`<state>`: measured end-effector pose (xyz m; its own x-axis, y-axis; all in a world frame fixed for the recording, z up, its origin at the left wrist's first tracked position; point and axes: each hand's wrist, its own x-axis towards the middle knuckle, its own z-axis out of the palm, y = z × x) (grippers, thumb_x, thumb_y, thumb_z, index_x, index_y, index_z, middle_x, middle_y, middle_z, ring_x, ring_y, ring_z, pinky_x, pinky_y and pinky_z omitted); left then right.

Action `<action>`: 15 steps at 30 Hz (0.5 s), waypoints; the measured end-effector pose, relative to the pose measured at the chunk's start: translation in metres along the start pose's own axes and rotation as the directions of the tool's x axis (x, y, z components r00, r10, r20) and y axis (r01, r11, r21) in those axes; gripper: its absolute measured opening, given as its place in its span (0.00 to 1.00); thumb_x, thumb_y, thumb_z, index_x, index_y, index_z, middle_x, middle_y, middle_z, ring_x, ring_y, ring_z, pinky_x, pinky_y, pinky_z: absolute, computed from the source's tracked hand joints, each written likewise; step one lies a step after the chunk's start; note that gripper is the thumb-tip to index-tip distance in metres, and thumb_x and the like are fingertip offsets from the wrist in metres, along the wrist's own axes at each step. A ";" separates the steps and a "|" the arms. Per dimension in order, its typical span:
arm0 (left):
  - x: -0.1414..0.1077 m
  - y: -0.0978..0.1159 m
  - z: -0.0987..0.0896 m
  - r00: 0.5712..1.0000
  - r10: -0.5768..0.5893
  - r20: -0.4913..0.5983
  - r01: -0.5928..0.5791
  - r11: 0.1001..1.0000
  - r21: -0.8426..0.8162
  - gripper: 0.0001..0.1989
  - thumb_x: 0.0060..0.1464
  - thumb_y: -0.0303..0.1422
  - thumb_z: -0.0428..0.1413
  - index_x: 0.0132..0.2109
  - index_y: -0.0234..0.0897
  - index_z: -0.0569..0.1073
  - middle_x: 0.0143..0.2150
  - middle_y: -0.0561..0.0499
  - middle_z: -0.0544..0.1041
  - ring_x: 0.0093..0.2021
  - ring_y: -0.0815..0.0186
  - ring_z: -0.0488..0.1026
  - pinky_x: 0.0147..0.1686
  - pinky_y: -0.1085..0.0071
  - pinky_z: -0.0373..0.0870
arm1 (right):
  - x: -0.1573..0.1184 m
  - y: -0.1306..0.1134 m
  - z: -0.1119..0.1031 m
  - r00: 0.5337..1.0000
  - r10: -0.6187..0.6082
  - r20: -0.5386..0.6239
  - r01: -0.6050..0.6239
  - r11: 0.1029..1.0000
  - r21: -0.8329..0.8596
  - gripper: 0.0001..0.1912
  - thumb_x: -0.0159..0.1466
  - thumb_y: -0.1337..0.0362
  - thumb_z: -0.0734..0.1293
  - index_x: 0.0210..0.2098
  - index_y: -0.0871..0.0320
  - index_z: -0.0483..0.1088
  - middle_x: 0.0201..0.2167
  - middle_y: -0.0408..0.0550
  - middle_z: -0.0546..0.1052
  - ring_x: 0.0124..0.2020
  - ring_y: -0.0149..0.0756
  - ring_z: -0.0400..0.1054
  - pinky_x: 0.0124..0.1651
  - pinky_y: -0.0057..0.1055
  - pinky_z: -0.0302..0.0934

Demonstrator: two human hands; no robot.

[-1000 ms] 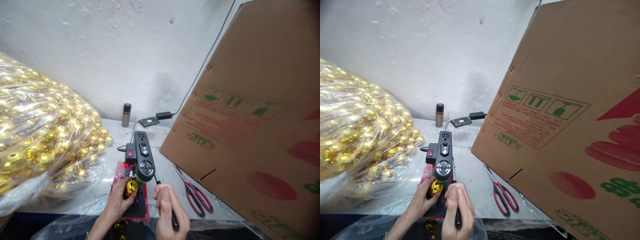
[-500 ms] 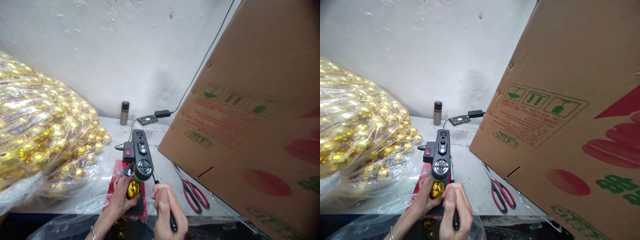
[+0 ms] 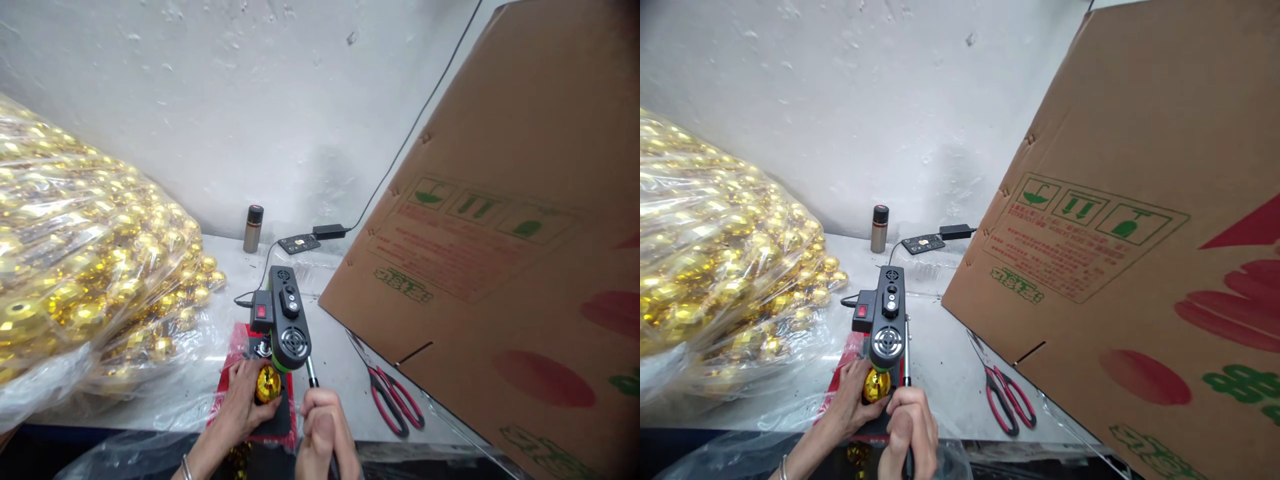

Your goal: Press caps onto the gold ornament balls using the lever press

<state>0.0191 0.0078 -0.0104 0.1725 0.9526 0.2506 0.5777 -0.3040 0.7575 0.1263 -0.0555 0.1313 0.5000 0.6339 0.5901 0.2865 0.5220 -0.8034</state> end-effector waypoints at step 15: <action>-0.002 0.000 0.000 1.000 0.001 0.013 -0.001 1.000 -0.002 0.25 0.50 0.30 0.65 0.56 0.41 0.76 0.51 0.44 0.83 0.54 0.44 0.77 0.60 0.46 0.67 | -0.007 0.019 0.002 0.996 -0.086 -0.030 0.084 0.996 -0.040 0.24 0.79 0.64 0.58 0.24 0.55 0.60 0.24 0.39 0.67 0.26 0.29 0.62 0.32 0.30 0.54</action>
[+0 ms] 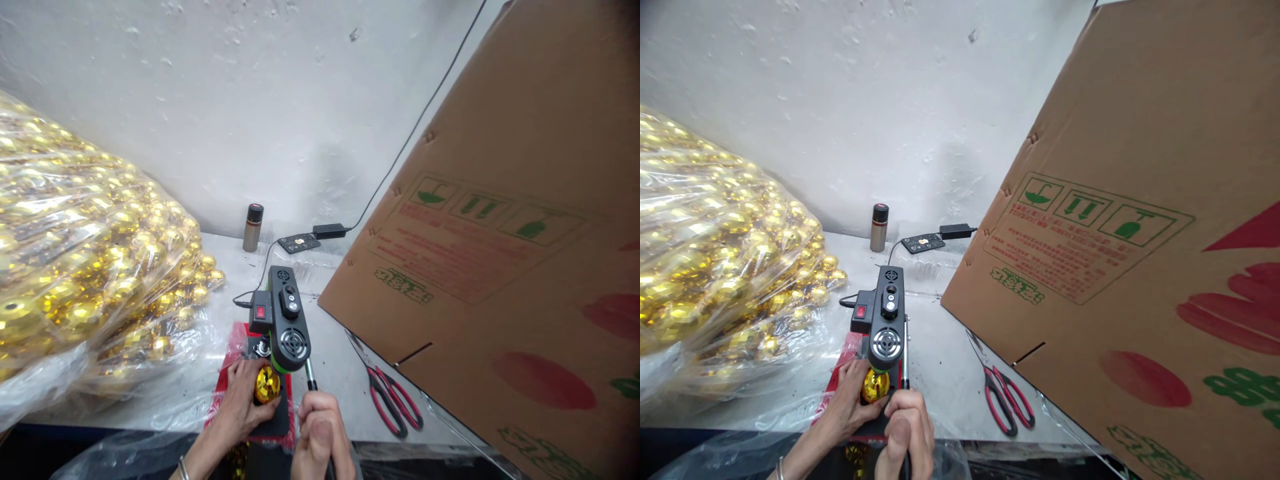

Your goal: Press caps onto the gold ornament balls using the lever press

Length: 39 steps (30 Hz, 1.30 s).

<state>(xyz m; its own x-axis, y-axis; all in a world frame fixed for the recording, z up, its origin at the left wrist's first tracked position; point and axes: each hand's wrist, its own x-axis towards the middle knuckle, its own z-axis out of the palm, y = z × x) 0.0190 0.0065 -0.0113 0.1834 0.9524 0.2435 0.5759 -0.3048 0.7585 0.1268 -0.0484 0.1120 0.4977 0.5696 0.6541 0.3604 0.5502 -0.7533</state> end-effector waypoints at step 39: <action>0.003 0.001 0.006 0.999 -0.009 -0.041 0.009 1.000 -0.009 0.26 0.47 0.29 0.65 0.55 0.41 0.77 0.51 0.43 0.84 0.54 0.45 0.78 0.58 0.47 0.70 | 0.003 0.036 0.008 0.953 -0.295 -0.068 0.298 0.953 0.058 0.23 0.79 0.64 0.56 0.25 0.53 0.59 0.23 0.36 0.64 0.23 0.28 0.57 0.38 0.31 0.59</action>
<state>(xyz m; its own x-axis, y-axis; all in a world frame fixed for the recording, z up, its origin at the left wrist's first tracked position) 0.0251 0.0090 -0.0134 0.1451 0.9544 0.2610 0.5707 -0.2962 0.7659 0.1352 -0.0223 0.0871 0.4219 0.3395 0.8407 0.4461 0.7296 -0.5184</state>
